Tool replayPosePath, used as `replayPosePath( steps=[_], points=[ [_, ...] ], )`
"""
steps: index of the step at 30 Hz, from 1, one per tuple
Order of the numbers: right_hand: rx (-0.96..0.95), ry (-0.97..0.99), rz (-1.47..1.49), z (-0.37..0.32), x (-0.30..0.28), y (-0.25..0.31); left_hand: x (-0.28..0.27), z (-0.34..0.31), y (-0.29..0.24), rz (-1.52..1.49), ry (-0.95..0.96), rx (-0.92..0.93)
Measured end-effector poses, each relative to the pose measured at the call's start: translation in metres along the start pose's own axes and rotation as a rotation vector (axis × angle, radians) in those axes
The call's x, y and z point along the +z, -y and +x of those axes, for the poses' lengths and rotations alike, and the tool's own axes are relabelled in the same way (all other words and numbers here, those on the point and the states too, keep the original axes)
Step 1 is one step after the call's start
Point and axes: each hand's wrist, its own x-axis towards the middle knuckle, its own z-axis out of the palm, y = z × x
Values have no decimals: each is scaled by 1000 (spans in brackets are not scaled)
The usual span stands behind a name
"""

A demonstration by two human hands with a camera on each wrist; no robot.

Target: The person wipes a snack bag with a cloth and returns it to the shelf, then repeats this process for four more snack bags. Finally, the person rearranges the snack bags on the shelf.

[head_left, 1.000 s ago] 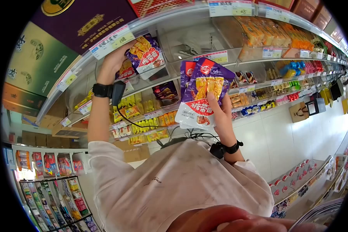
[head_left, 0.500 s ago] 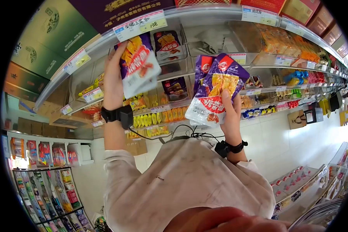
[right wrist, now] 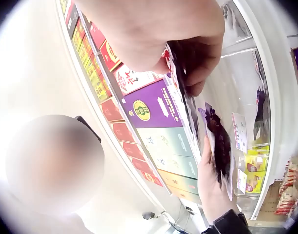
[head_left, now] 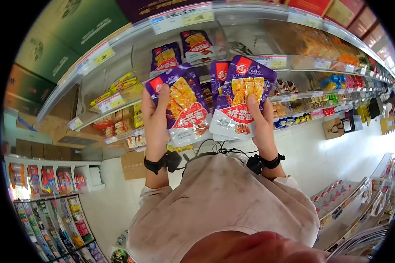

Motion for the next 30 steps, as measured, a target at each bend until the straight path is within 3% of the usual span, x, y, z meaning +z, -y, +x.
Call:
replayPosePath(
  steps=[6,15,21,26,30],
  points=[
    [40,18,-84,-7,25,-21,-22,-8,-3,-15,-126,65],
    [78,21,-167,-21,56,-40,-60,-11,-9,-19,-151,69],
    [138,59,-136,-33,74,-59,-72,-16,6,-7,-125,-10],
    [135,124,-114,-36,67,-64,-50,-30,12,1,-109,-51],
    [121,222,-94,-40,52,-53,-21,-43,16,-184,-181,-253]
  ],
)
